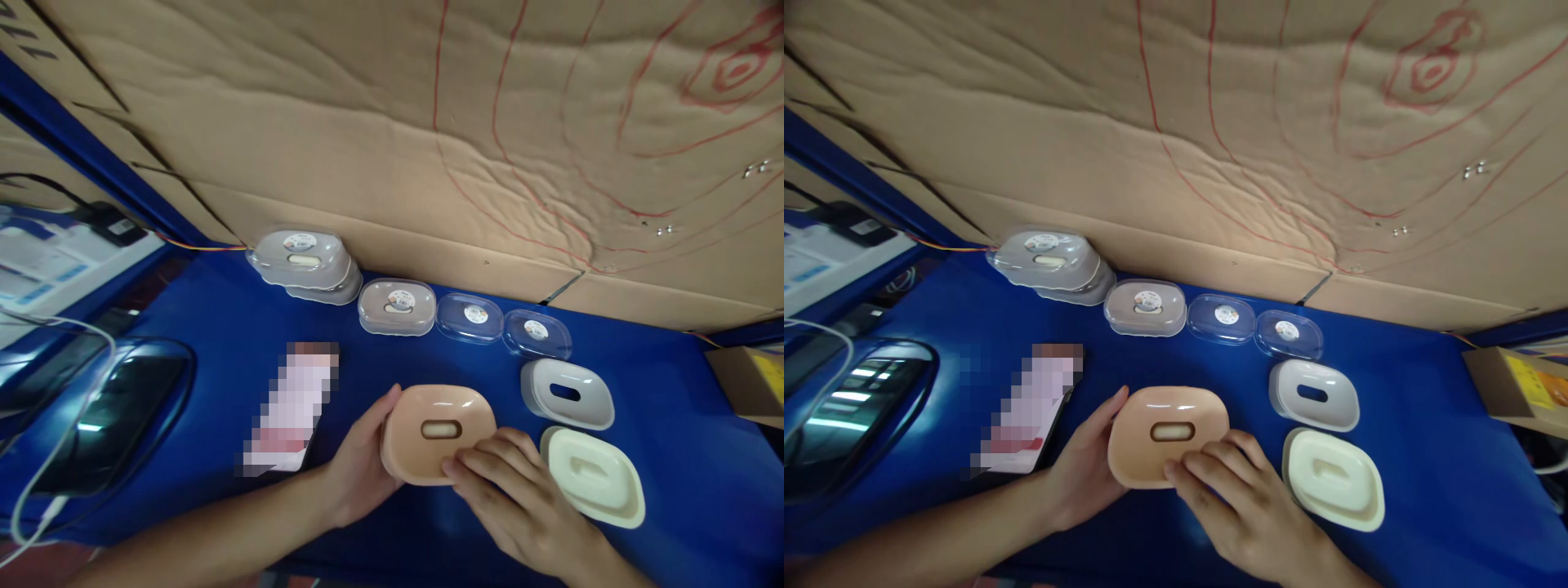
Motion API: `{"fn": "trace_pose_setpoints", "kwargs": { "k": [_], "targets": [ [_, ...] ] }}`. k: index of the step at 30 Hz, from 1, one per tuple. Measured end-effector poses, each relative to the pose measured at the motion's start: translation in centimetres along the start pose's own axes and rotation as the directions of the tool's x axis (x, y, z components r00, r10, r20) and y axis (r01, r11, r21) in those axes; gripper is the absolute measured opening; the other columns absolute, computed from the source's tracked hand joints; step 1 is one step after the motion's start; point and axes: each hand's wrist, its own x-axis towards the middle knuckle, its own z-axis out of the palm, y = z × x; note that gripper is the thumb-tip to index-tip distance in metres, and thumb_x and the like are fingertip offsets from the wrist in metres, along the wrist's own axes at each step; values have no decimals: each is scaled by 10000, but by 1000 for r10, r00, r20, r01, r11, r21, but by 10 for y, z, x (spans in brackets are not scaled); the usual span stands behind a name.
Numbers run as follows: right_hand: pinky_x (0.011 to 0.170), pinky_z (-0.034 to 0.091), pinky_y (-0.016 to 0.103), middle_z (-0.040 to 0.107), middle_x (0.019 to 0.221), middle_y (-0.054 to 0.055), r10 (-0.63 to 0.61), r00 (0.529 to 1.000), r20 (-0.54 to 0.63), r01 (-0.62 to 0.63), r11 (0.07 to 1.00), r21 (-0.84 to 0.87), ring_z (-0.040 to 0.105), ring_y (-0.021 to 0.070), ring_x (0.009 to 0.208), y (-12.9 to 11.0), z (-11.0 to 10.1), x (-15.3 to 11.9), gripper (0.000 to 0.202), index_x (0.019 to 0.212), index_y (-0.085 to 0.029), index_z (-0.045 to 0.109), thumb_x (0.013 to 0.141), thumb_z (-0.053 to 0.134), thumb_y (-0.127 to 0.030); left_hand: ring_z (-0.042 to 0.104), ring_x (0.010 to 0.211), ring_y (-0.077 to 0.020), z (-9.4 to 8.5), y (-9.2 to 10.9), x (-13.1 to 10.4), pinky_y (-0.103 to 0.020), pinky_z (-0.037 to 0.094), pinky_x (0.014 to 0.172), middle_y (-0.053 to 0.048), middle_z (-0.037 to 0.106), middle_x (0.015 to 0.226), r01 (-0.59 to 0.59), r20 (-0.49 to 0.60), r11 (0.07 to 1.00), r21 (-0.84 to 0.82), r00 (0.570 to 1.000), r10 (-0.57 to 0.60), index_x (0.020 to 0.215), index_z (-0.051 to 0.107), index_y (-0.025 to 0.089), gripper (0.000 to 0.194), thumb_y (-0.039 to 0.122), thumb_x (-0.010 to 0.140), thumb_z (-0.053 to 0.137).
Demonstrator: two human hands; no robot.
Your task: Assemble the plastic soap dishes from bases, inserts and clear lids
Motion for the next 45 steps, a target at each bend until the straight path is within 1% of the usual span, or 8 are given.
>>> {"fn": "trace_pose_setpoints", "kwargs": {
  "k": [6,14,22,28,33,37,41,45],
  "targets": [
    [969,552,381,801,1077,71,-10,1000,3,10,1000,23,707,196,1010,4,7,-6,402,1410,-144,644,1018,611,-60,743,1135,-346,1,-1,4,-425,545,969,-155,823,1181,-21,-104,1000,-6,994,20,1288,771,127,599,598,1029,506],
    [1004,496,422,794,1136,98,-64,997,32,65,997,-35,685,234,1064,3,13,-11,376,1402,-84,660,1045,546,-52,767,1039,-296,3,-2,5,-347,572,871,-143,840,1089,-17,-170,999,-47,985,9,1245,784,109,580,579,1039,512],
    [1002,466,431,794,1143,93,-42,998,36,43,998,-36,676,238,1069,-1,15,-8,373,1385,-78,660,1023,585,-31,771,1045,-287,1,-1,4,-328,587,848,-151,838,1112,-23,-160,999,-44,987,16,1244,782,92,608,599,1043,514],
    [984,466,426,803,1092,62,16,1000,12,-14,993,-119,689,229,1016,-4,30,0,218,1241,-168,725,1051,620,-141,756,1144,-291,1,-3,4,-306,588,824,-169,811,1231,-24,-140,998,-52,990,17,1300,759,84,604,561,1070,469],
    [1048,489,419,802,1166,67,31,998,53,-26,994,-103,706,232,1078,-3,26,1,295,1340,-175,677,1067,576,-129,737,1194,-309,-1,-1,6,-346,573,944,-178,795,1271,-41,-83,998,-42,996,37,1315,750,76,636,592,1060,482],
    [1093,528,410,724,1384,99,131,980,147,-136,990,29,665,247,1287,25,11,3,429,1513,-206,538,1121,502,-377,689,1298,-308,-3,0,7,-343,536,1029,-147,782,1318,-88,-51,996,11,995,89,1332,744,103,556,541,1048,550],
    [1224,426,553,533,1616,154,443,895,46,-430,887,-167,480,301,1522,78,10,18,556,1660,-230,324,1124,437,-323,729,1230,-300,-1,1,5,-354,552,1005,-110,816,1242,-84,-159,996,13,984,85,1325,746,136,482,485,1055,553],
    [1230,374,650,527,1605,193,443,892,89,-392,856,-338,490,362,1503,103,18,27,609,1668,-221,326,1091,492,-323,737,1221,-318,0,4,4,-373,546,1039,-128,809,1253,-65,-156,998,5,986,65,1333,736,114,512,503,1040,577]
  ]
}}
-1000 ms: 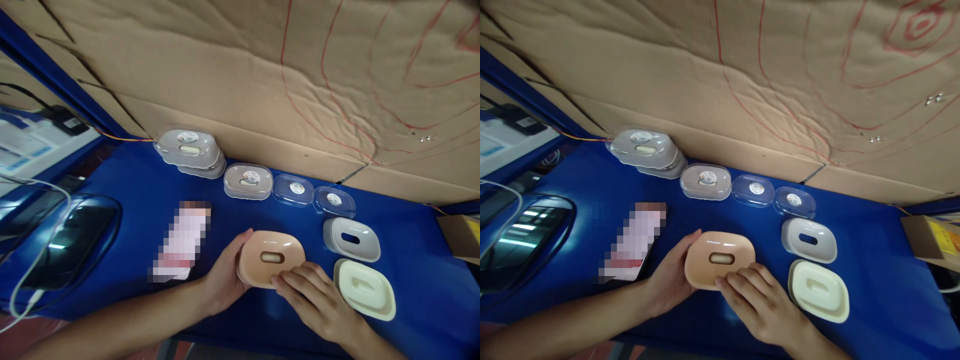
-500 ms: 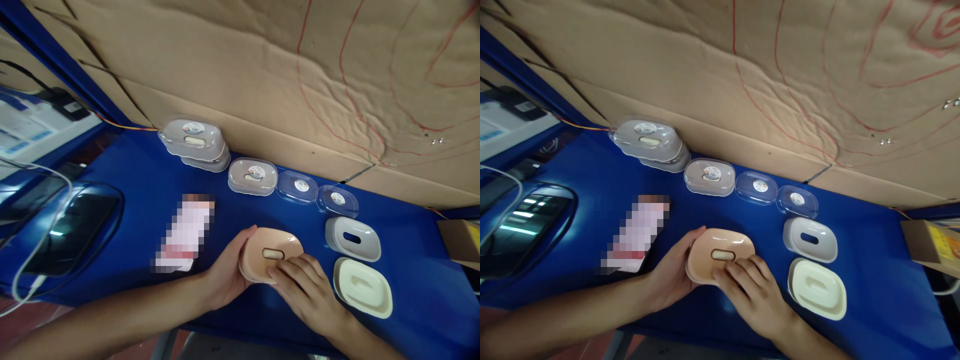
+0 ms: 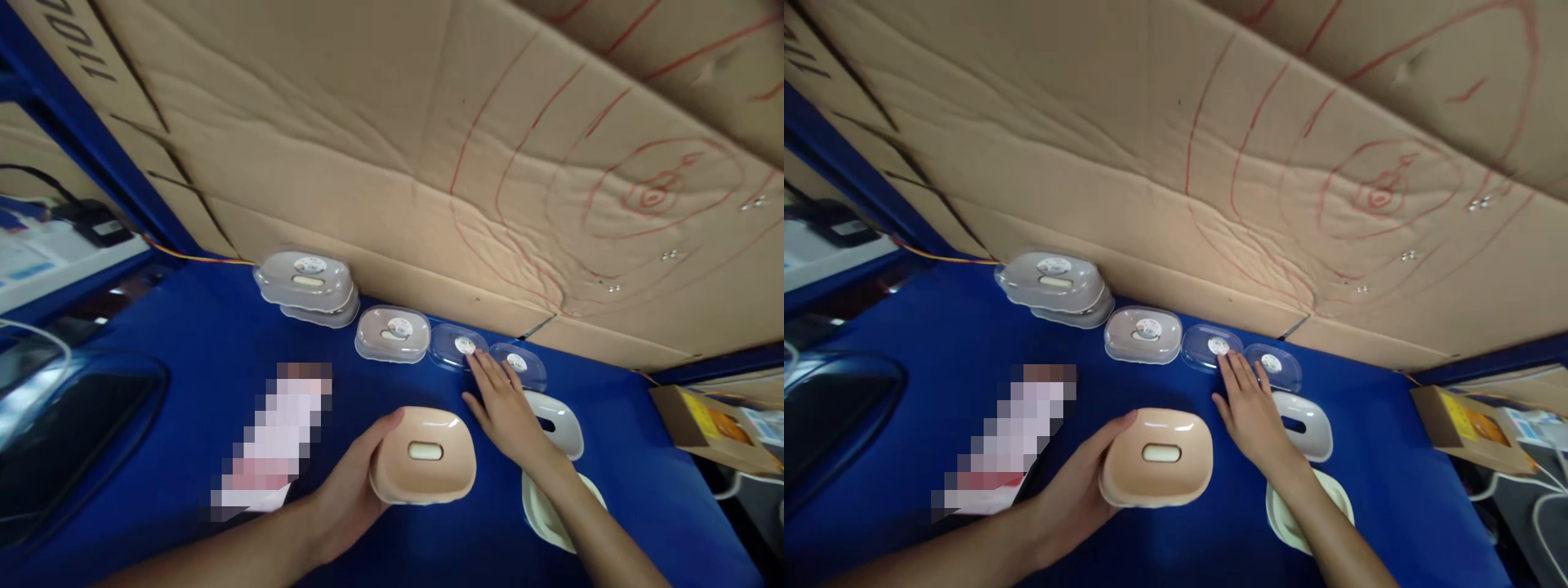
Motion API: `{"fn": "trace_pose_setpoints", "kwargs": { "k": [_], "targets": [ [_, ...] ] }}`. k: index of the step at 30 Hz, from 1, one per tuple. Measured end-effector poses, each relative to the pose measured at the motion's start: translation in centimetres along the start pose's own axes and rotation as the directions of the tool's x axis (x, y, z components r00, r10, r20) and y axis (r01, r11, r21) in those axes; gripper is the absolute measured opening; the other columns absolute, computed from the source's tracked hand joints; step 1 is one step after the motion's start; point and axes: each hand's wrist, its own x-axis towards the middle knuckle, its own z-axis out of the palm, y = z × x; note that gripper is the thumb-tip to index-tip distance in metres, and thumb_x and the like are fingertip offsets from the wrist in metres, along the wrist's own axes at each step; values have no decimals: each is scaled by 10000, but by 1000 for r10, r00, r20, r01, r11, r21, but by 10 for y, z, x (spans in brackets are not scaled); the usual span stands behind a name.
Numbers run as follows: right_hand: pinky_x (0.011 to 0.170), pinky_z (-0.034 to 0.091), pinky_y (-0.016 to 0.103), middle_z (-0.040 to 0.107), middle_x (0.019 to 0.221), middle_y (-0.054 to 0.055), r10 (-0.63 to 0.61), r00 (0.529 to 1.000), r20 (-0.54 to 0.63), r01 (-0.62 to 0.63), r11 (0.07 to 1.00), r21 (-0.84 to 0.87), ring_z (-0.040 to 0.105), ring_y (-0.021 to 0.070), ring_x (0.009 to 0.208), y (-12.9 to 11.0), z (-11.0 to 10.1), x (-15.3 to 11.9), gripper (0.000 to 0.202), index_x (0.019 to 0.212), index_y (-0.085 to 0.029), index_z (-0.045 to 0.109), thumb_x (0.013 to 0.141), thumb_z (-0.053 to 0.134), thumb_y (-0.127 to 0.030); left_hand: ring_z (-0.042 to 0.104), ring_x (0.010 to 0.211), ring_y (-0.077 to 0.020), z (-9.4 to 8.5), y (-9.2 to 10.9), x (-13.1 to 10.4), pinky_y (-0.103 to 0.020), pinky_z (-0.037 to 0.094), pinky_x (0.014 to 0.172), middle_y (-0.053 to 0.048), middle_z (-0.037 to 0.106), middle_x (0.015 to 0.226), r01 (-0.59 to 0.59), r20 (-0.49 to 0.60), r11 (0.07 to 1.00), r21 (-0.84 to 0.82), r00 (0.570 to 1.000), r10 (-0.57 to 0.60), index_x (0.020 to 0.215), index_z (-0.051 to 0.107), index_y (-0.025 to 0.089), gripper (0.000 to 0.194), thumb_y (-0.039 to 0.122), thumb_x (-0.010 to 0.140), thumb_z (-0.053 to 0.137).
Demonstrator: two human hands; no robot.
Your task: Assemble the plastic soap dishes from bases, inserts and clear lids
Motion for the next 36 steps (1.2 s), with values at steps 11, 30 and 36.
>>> {"fn": "trace_pose_setpoints", "kwargs": {
  "k": [11,30,36],
  "targets": [
    [1170,493,571,526,1595,186,103,993,56,-111,976,188,546,363,1459,-17,-9,-29,729,1533,-249,491,873,796,-296,782,1108,-346,-12,-18,6,-398,565,997,-151,840,1125,105,31,994,29,994,-106,1183,799,85,530,554,969,674],
    [1268,407,484,437,1666,178,-315,948,51,224,770,597,285,296,1633,-44,-55,-58,747,1443,-185,481,726,656,-69,715,1245,-332,3,-9,16,-412,481,1109,-149,819,1212,5,96,992,127,995,-17,1275,775,116,547,567,1003,626],
    [1257,414,547,406,1677,166,-298,954,39,229,804,549,220,328,1650,-46,-41,-72,753,1480,-213,442,771,645,-59,674,1300,-348,-4,-11,13,-469,441,1151,-134,750,1380,-83,159,986,146,985,60,1366,728,193,541,549,959,704]
  ]
}}
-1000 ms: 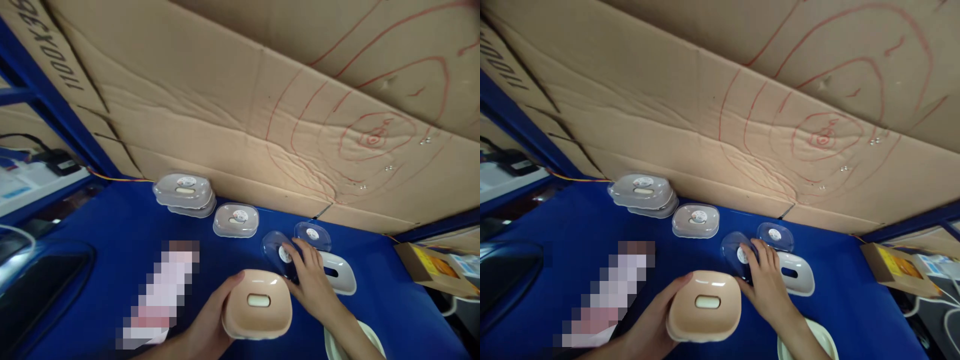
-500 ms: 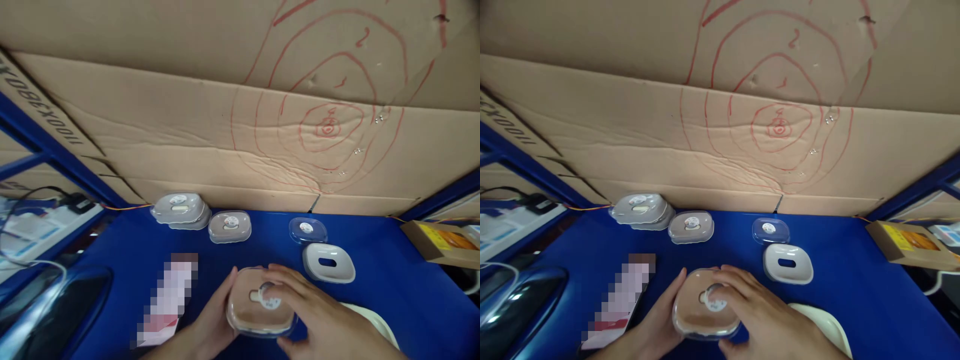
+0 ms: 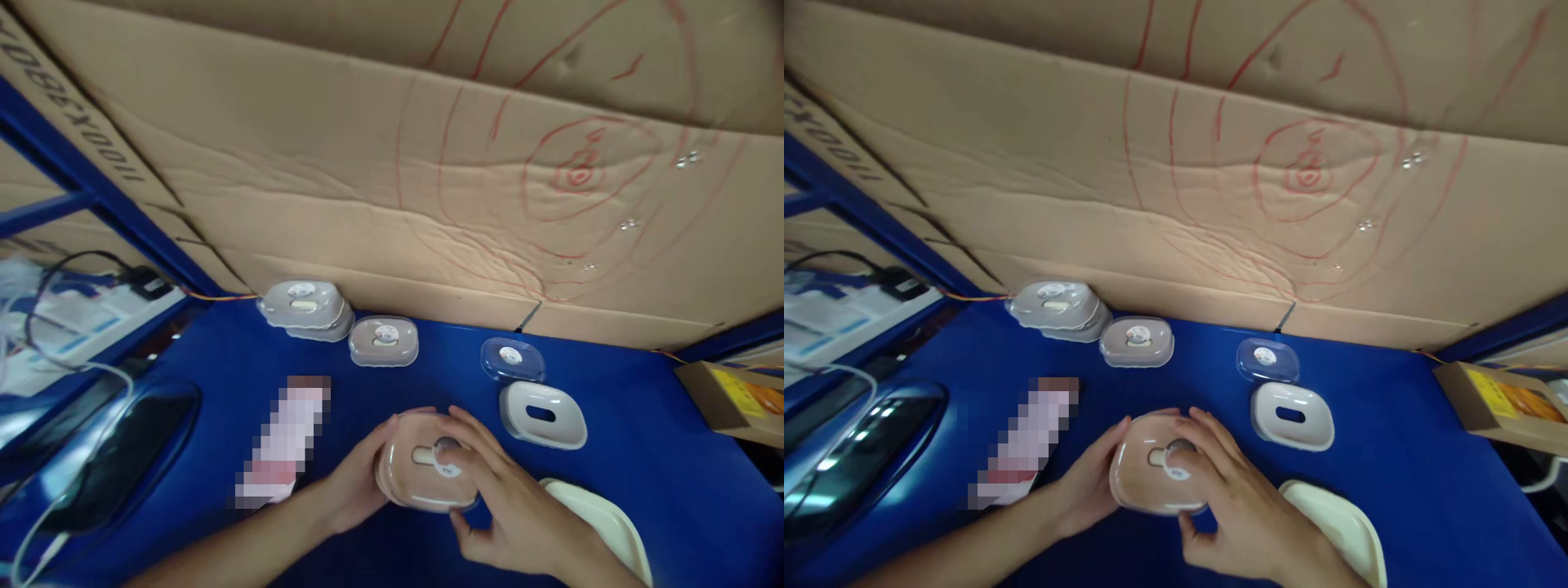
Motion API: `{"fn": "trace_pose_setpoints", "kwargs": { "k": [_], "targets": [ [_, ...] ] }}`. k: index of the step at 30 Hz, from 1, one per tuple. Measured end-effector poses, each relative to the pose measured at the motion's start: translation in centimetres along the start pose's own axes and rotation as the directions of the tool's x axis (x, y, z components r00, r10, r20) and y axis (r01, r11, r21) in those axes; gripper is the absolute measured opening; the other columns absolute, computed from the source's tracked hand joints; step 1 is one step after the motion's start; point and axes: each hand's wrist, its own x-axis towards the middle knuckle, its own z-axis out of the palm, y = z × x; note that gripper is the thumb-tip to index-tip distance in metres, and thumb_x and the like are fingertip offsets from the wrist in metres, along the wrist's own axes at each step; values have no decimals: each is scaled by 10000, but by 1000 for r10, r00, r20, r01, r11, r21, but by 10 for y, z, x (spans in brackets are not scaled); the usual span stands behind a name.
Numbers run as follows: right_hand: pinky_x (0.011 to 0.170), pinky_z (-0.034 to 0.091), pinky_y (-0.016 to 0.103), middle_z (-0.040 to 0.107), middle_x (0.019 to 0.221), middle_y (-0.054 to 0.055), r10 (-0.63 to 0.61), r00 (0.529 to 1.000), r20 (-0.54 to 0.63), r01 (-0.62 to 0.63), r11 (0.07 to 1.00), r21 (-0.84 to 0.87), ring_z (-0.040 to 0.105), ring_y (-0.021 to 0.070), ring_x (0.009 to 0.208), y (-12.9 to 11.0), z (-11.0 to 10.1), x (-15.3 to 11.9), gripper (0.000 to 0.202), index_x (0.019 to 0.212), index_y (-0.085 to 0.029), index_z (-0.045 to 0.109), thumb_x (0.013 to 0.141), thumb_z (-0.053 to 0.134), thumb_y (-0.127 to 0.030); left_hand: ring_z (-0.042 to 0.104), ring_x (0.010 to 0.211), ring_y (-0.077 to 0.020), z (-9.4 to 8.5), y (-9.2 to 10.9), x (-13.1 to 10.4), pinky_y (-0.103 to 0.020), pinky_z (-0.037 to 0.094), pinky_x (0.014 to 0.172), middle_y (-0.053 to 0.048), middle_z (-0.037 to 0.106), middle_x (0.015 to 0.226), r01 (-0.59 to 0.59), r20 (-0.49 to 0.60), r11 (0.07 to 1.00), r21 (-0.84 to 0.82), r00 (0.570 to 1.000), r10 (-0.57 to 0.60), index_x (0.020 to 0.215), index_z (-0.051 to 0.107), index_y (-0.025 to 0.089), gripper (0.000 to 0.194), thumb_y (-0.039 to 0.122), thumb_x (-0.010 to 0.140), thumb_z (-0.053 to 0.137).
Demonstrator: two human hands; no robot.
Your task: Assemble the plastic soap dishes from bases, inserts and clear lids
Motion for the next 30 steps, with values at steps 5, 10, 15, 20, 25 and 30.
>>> {"fn": "trace_pose_setpoints", "kwargs": {
  "k": [5,10,15,20,25,30],
  "targets": [
    [1226,462,544,417,1665,168,0,1000,12,1,999,-52,264,347,1634,-1,5,-1,737,1454,-214,479,755,648,-55,650,1338,-345,-3,1,-1,-483,413,1176,-138,726,1417,-23,56,1000,12,998,22,1367,722,198,471,482,994,674],
    [1211,479,553,418,1657,170,-28,999,-35,25,997,-78,274,354,1628,5,11,-1,719,1456,-203,480,769,643,-69,611,1387,-349,-6,-1,1,-487,429,1167,-128,672,1498,-20,96,1000,14,995,19,1388,705,224,562,573,947,724],
    [1213,460,602,417,1655,170,-71,997,-44,65,990,-126,234,366,1636,10,16,-2,663,1446,-192,495,810,622,-57,635,1360,-348,-5,-1,1,-466,457,1139,-137,687,1479,3,38,1000,-12,999,-2,1384,712,204,532,496,941,745],
    [1208,472,593,413,1664,168,-56,998,-22,52,989,-139,235,372,1636,12,17,-3,679,1460,-189,489,809,642,-71,629,1380,-343,-3,-1,0,-422,456,1151,-164,713,1437,54,70,998,-18,996,-53,1385,719,130,583,554,990,654],
    [1180,500,608,397,1672,185,-81,996,-28,74,977,-200,275,392,1619,14,21,-4,666,1490,-190,503,860,713,-140,617,1404,-339,-3,-1,-2,-425,452,1161,-153,700,1457,85,70,996,-14,994,-84,1422,694,133,636,614,1037,535],
    [1115,567,585,226,1761,147,-76,996,47,87,949,-303,215,414,1629,12,20,-2,712,1573,-277,490,925,783,-245,556,1469,-334,1,3,-3,-417,424,1184,-147,649,1523,106,122,994,-7,987,-105,1457,667,154,704,688,1043,470]
  ]
}}
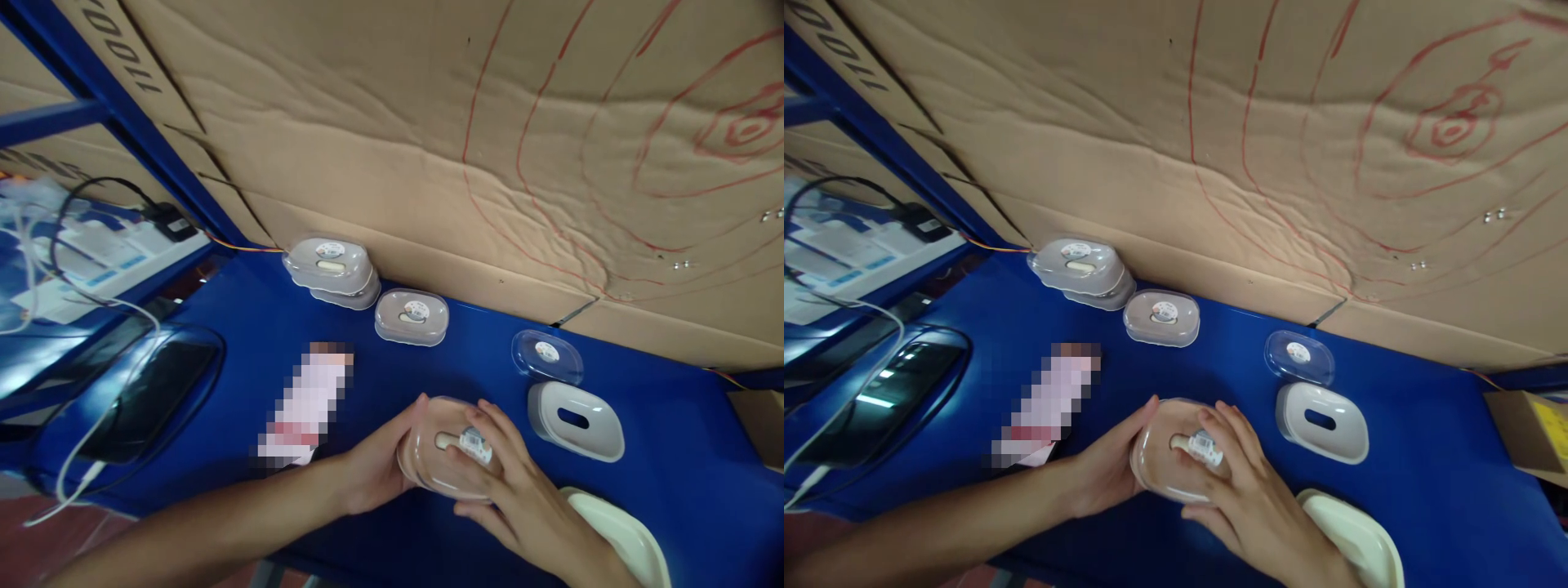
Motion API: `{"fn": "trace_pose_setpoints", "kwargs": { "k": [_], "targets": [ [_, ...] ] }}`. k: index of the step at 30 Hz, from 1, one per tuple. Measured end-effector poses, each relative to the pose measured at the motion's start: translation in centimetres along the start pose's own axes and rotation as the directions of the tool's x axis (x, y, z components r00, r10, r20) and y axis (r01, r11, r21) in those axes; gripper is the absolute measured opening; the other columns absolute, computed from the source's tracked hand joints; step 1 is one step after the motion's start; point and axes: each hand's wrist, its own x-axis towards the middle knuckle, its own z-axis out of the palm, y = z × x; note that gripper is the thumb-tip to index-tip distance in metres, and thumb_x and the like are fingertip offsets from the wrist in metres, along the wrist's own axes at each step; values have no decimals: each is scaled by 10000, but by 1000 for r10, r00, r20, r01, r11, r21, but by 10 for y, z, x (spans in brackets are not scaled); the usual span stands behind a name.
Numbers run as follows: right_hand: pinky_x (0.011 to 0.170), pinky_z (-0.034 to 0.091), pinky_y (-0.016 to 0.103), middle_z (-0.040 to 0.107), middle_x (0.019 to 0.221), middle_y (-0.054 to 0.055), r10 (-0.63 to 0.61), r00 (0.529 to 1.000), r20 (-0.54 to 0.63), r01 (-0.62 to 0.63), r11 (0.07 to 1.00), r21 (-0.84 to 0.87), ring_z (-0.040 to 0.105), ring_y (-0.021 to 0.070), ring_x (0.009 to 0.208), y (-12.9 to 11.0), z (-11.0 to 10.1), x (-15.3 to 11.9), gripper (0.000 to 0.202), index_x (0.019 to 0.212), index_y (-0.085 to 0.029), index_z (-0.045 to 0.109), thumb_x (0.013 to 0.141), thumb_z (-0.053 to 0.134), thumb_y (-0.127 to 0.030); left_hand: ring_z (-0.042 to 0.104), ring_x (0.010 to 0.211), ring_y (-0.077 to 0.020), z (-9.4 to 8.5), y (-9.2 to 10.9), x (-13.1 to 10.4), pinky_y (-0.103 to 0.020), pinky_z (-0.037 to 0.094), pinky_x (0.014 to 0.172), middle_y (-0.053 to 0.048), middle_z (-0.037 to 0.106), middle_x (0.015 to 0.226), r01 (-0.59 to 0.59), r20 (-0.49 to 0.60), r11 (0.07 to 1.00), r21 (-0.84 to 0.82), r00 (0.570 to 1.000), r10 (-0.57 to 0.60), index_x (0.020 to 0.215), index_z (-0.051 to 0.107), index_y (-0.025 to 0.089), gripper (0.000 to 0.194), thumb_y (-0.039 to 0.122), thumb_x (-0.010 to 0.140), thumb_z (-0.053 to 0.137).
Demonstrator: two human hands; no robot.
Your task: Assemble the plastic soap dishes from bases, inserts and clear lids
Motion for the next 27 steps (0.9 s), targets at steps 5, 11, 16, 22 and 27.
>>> {"fn": "trace_pose_setpoints", "kwargs": {
  "k": [5,11,16,22,27],
  "targets": [
    [1165,477,693,160,1787,99,-68,997,-34,68,998,-12,135,414,1644,-2,-4,4,562,1516,-304,565,979,728,-281,549,1475,-331,4,2,1,-401,415,1181,-155,673,1494,54,-25,996,-72,998,-56,1431,688,148,775,750,1029,412],
    [1161,496,675,312,1736,103,-76,995,-59,71,994,-79,201,412,1627,-5,-1,5,598,1515,-332,575,951,772,-304,592,1432,-326,7,3,4,-398,420,1171,-152,739,1399,73,-97,990,-117,992,-85,1396,708,124,793,742,1047,354],
    [1199,473,642,482,1628,94,-116,993,-25,112,988,-105,316,381,1585,-10,-1,6,625,1531,-343,559,952,749,-204,598,1426,-329,7,1,3,-396,447,1135,-146,717,1435,60,-60,991,-121,996,-67,1424,687,144,741,711,1059,380],
    [1152,525,599,179,1775,115,10,1000,10,-10,999,38,210,391,1627,0,-5,1,653,1599,-304,469,995,713,-348,572,1452,-324,5,-2,1,-419,394,1200,-123,708,1452,82,-92,989,-126,991,-94,1472,653,142,772,710,1070,320],
    [1162,526,556,199,1777,95,-52,998,-21,52,998,-20,220,371,1632,2,-4,0,714,1581,-338,489,939,795,-401,583,1437,-336,3,0,1,-431,358,1232,-134,722,1429,96,-83,990,-103,991,-105,1450,671,115,806,729,1055,330]
  ]
}}
